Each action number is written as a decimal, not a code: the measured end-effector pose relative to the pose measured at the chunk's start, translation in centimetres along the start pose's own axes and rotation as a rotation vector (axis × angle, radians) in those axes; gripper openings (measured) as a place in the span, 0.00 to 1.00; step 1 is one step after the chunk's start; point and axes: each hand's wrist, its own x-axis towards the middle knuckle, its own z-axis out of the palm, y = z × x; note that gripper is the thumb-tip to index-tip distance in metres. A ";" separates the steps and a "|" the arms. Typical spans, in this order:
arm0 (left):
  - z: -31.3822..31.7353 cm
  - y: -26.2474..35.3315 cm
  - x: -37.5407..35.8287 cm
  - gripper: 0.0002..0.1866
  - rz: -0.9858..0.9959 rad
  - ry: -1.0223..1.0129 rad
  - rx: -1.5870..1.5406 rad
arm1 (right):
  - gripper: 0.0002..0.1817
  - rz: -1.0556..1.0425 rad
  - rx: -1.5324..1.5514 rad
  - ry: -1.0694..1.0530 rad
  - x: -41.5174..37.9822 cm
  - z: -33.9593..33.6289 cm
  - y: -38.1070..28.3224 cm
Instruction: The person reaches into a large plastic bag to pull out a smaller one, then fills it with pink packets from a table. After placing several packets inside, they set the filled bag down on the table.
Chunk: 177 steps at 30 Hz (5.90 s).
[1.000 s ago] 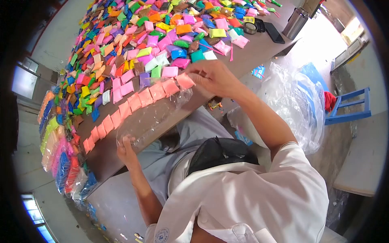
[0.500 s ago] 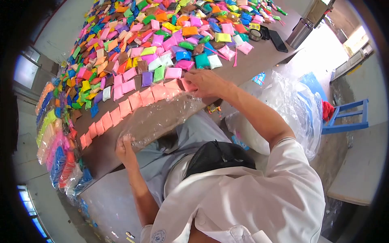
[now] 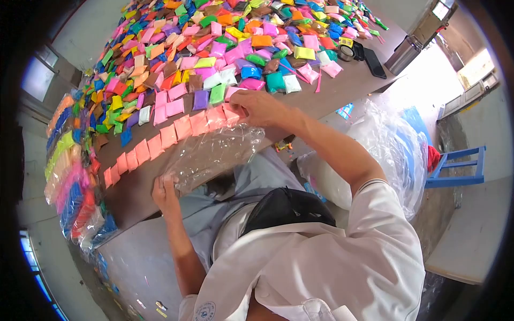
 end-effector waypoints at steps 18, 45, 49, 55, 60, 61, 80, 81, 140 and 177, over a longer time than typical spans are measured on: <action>0.5 -0.5 -0.2 0.12 0.043 0.006 -0.038 | 0.22 0.163 0.028 -0.099 -1.8 -1.5 0.8; 1.2 0.1 -0.4 0.14 0.059 0.031 0.051 | 0.28 0.106 -0.181 0.175 -5.0 -2.3 2.5; 1.2 -0.1 -0.3 0.14 0.050 0.035 0.046 | 0.27 0.149 -0.159 0.192 -4.4 -2.6 2.7; 1.2 -0.5 -0.3 0.15 0.091 0.058 0.075 | 0.20 0.433 0.175 0.473 -4.3 -5.3 -1.6; 1.5 -0.3 -0.4 0.15 0.045 0.071 0.056 | 0.19 0.169 0.796 0.542 -5.7 -5.5 -12.4; 1.5 -0.6 -0.5 0.15 0.033 0.078 0.040 | 0.19 0.180 0.663 0.482 -5.7 -4.6 -13.1; 4.0 2.1 -0.7 0.12 0.021 0.089 -0.133 | 0.22 0.240 0.079 0.294 -0.9 6.3 -14.1; 4.4 2.1 -0.7 0.12 0.025 0.094 -0.138 | 0.23 0.196 0.043 0.294 -0.8 7.2 -13.7; 4.4 2.1 -1.0 0.18 0.076 -0.138 0.026 | 0.16 0.054 0.058 -0.282 -1.0 7.3 -13.4; 3.8 2.4 -1.5 0.13 0.078 -0.101 -0.119 | 0.17 -0.037 0.203 -0.135 -2.6 5.9 -13.0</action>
